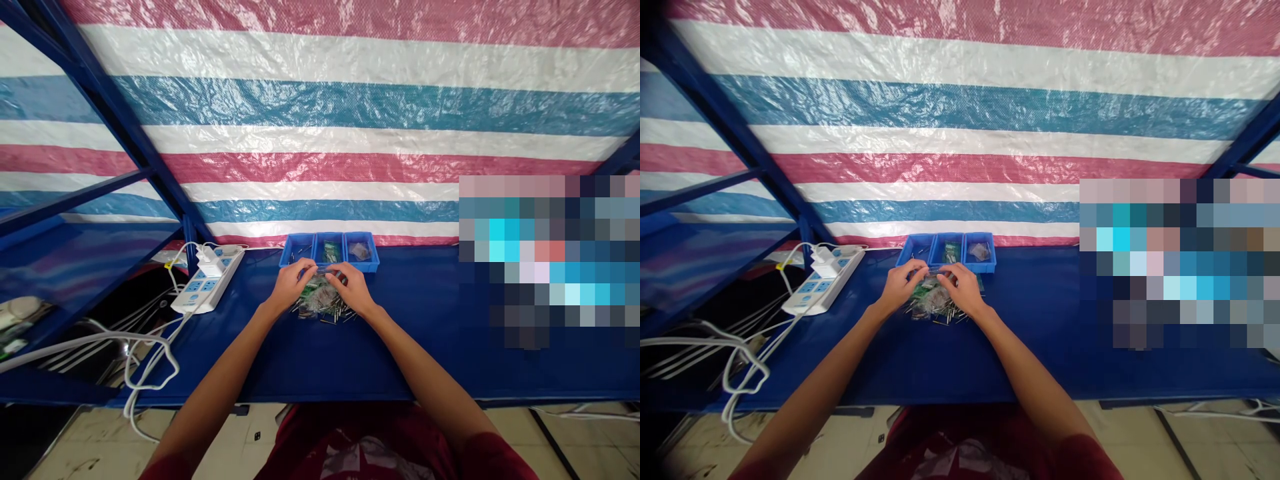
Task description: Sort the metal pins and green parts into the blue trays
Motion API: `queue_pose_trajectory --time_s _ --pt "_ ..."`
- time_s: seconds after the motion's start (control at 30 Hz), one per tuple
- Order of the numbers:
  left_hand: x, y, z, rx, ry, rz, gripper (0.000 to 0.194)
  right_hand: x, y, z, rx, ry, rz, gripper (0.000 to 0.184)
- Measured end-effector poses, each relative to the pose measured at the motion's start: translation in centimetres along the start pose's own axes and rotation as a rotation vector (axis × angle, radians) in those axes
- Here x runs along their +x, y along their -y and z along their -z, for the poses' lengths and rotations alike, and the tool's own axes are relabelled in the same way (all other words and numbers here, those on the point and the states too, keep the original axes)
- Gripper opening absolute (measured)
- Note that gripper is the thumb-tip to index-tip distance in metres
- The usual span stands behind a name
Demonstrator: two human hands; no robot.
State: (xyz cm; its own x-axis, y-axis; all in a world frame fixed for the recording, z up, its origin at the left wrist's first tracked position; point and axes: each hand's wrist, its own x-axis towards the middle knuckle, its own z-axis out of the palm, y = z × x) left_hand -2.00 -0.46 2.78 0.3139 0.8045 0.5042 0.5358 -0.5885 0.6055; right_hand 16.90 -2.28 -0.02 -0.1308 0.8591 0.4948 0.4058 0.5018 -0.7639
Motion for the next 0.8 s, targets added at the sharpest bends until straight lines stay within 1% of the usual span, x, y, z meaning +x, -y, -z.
queue_pose_trajectory --time_s 0.07,0.17,0.23,0.33,0.47,0.53,0.6,0.67,0.73,0.8 --pt "-0.1 -0.1 -0.4 -0.070 -0.039 0.027 0.025 -0.1 0.1 -0.1 0.025 -0.007 0.013 0.026" --pt "-0.2 0.0 -1.1 -0.246 -0.083 0.088 0.026 -0.1 0.2 -0.1 0.039 -0.044 -0.001 0.027" --pt "-0.1 0.2 -1.6 -0.363 -0.078 0.136 0.031 -0.1 0.3 -0.1 0.051 -0.071 -0.016 0.027" --pt "-0.1 0.3 -2.2 -0.492 -0.034 0.218 0.035 -0.1 0.4 -0.1 0.057 -0.088 -0.023 0.028" --pt "0.0 0.2 -2.2 -0.563 -0.035 0.301 0.038 -0.2 0.5 0.0 0.064 -0.098 -0.040 0.032" --pt "0.0 0.0 -2.1 -0.579 -0.041 0.304 0.039 -0.2 0.4 0.1 0.067 -0.089 -0.011 0.036" --pt "0.1 -0.1 -2.0 -0.617 -0.031 0.297 0.047 -0.2 0.3 0.2 0.036 -0.075 0.050 0.038" --pt "0.1 -0.2 -1.9 -0.650 -0.009 0.284 0.051 -0.2 0.2 0.1 -0.009 -0.079 0.103 0.033" --pt "0.1 -0.2 -1.9 -0.643 0.033 0.260 0.044 -0.2 0.0 0.1 -0.036 -0.110 0.124 0.025" --pt "0.0 -0.1 -2.0 -0.571 0.060 0.214 0.038 -0.1 -0.1 0.0 -0.049 -0.147 0.130 0.024"
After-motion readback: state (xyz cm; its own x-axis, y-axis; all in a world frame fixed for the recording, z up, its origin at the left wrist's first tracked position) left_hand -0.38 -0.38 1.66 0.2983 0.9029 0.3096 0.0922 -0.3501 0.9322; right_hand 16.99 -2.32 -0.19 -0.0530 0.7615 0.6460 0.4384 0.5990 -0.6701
